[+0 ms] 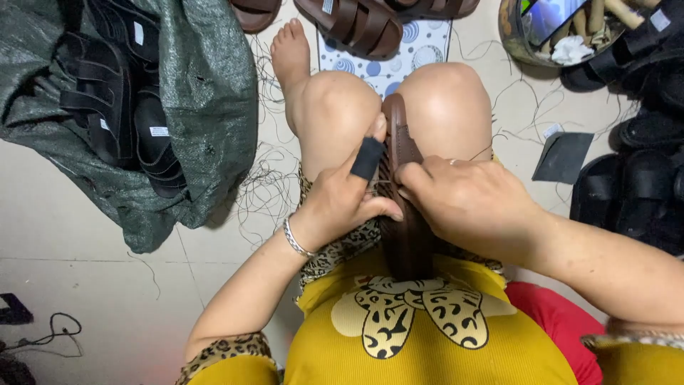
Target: Hand-sewing the sole of a brown sandal using a needle and thread while sitting on the floor.
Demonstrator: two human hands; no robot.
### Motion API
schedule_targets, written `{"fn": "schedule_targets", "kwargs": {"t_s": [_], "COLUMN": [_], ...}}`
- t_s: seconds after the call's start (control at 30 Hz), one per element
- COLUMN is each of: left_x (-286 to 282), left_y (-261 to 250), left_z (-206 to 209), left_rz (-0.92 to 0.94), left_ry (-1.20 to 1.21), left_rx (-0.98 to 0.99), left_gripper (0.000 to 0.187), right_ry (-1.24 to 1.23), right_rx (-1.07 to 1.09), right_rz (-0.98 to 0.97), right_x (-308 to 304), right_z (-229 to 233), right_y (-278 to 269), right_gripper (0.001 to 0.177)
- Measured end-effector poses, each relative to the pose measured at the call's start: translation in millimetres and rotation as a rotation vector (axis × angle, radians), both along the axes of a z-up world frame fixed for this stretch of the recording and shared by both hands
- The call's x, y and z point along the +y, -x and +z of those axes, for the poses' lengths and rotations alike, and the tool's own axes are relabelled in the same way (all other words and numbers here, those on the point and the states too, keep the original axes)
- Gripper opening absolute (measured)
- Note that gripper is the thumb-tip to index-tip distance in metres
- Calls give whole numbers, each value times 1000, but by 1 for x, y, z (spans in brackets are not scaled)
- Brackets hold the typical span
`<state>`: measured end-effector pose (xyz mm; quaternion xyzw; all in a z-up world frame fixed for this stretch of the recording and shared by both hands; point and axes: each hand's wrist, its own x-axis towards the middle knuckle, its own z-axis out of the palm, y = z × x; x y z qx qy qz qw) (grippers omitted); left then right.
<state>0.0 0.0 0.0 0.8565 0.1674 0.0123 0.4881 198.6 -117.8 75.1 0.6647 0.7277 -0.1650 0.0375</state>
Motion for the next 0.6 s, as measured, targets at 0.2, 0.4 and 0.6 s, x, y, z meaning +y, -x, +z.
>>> {"fn": "schedule_targets", "kwargs": {"t_s": [0.2,0.4,0.6], "left_x": [10,3,-10], "left_y": [15,0,11], "left_z": [37,43,28], "left_rz": [318,301,23], "left_ry": [271,746,-603], "left_rx": [46,-63,-134], "left_gripper": [24,17,17], "right_ry": [63,-172,329], "right_rx": [429,356,353], "right_rz": [-188,-217,-232], "right_x": [-21,-26,-47], "right_z": [-10,-6,38], "right_y": [-21,-15,-80], "right_gripper": [35,35,56]}}
